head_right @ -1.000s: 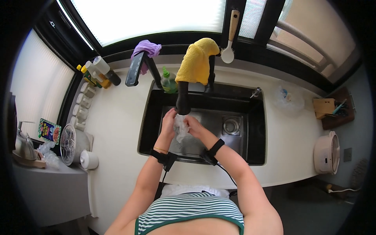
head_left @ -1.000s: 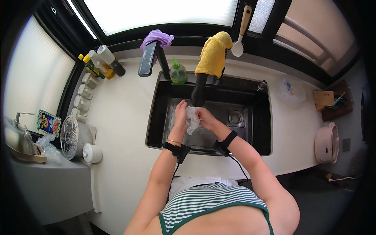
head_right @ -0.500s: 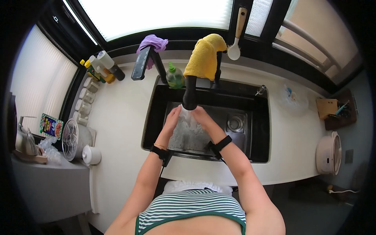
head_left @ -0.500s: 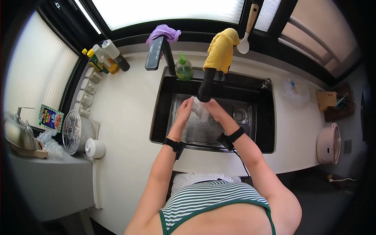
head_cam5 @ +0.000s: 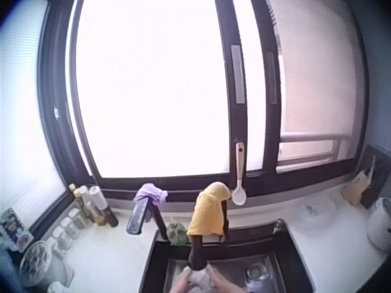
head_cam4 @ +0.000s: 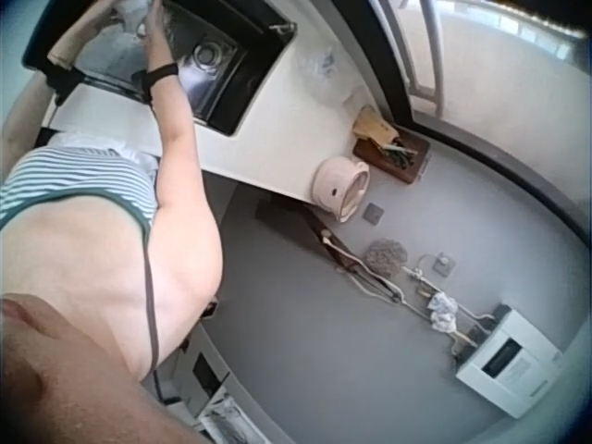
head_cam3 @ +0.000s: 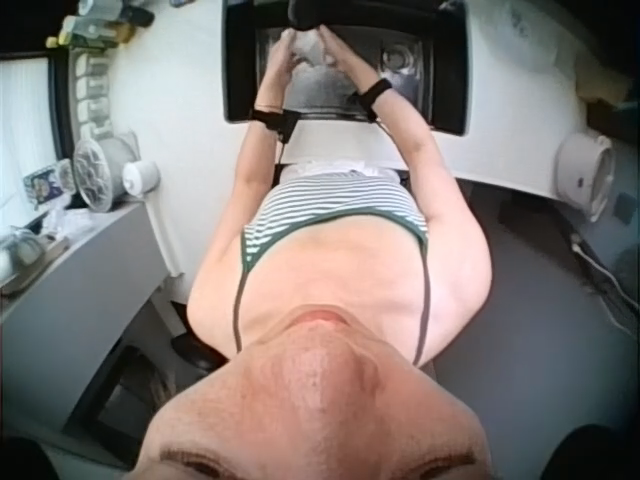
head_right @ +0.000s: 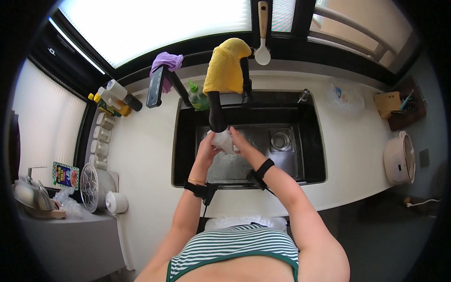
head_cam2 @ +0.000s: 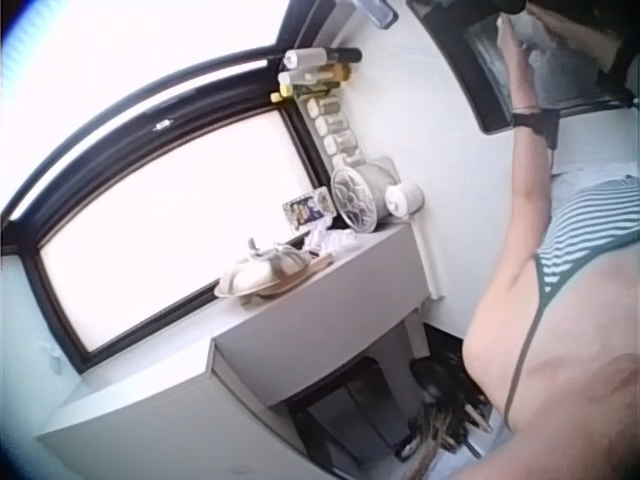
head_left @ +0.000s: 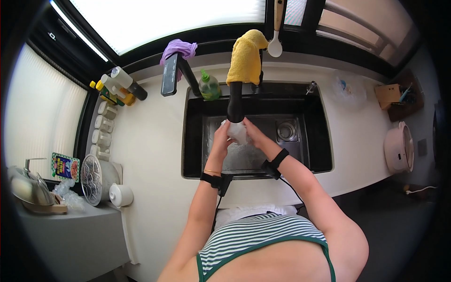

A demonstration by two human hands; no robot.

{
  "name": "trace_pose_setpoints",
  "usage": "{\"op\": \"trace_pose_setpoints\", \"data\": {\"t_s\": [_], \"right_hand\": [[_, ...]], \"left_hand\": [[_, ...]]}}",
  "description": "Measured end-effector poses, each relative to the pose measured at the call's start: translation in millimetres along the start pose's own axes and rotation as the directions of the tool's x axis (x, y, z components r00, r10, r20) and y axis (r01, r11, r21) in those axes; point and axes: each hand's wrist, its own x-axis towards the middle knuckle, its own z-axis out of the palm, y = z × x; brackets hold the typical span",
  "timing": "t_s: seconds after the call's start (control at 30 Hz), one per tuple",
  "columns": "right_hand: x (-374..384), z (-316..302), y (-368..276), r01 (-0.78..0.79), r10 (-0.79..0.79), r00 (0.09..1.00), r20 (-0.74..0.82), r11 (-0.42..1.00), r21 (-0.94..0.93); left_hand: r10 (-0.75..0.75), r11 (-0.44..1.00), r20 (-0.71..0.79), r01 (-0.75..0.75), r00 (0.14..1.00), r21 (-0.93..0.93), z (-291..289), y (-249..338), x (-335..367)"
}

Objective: Cleaning and wiping the exterior and interior surfaces of a toilet seat and lid with a wet wipe.

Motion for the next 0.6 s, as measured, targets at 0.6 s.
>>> {"op": "trace_pose_setpoints", "data": {"t_s": [0.6], "right_hand": [[-10,50,-14,0.269,-0.451,0.872,-0.191,0.767,-0.583]], "left_hand": [[-0.424,0.659,0.137,0.409,0.895,-0.632,-20,-59,51]]}}
